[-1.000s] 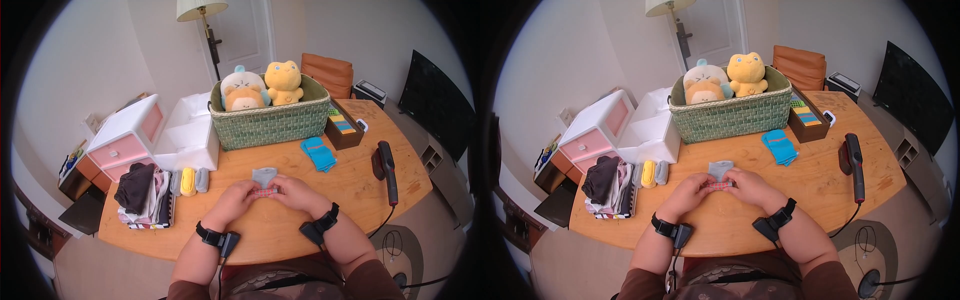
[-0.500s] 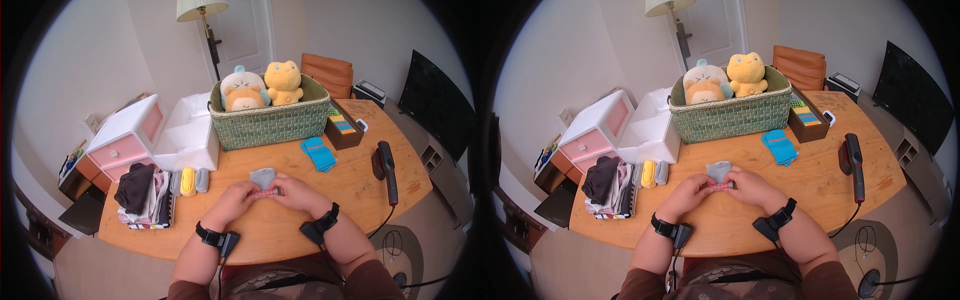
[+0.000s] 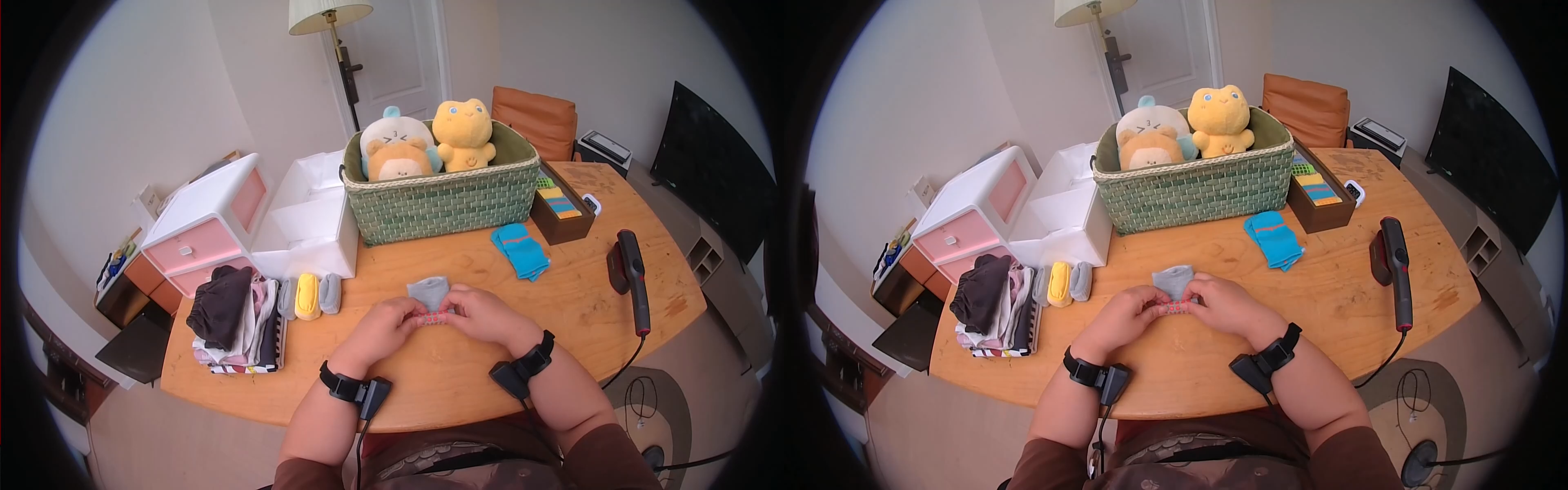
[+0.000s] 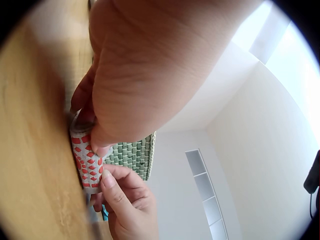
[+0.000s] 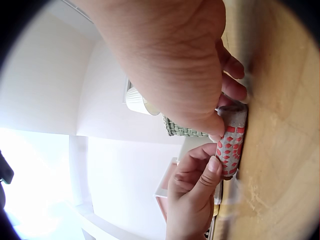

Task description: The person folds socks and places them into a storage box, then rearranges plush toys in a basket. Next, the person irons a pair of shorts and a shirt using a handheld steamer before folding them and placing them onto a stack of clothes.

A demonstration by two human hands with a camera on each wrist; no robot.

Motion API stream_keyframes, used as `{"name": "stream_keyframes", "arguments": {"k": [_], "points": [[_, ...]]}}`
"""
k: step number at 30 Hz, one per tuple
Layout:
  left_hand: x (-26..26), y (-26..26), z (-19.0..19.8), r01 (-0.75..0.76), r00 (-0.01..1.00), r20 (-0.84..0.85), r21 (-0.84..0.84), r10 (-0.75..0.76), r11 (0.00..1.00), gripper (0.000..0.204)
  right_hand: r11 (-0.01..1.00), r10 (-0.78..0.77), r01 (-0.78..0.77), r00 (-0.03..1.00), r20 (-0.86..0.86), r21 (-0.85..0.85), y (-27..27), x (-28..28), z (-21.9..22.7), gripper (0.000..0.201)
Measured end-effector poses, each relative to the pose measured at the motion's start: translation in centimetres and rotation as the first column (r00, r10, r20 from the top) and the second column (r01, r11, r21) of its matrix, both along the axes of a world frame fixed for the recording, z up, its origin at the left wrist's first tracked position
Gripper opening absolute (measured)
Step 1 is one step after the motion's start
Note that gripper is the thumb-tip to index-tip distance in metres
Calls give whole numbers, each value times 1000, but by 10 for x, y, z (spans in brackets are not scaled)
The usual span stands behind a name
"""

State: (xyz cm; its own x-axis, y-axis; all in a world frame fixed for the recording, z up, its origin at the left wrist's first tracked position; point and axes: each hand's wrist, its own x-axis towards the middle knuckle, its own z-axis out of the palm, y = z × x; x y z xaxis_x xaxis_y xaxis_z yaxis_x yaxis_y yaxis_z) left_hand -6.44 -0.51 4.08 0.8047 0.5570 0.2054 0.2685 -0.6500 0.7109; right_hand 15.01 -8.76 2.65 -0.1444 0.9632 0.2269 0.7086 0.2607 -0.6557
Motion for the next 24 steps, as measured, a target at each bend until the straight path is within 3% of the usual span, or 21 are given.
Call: {"name": "stream_keyframes", "arguments": {"k": [19, 24], "points": [[1, -3, 2, -13, 1000, 12, -33, 14, 999, 18, 999, 6, -6, 1000, -4, 41, 3, 2, -8, 18], [1, -1, -2, -28, 999, 46, 55, 26, 998, 15, 999, -8, 9, 1000, -18, 42, 2, 1, -8, 18]]}}
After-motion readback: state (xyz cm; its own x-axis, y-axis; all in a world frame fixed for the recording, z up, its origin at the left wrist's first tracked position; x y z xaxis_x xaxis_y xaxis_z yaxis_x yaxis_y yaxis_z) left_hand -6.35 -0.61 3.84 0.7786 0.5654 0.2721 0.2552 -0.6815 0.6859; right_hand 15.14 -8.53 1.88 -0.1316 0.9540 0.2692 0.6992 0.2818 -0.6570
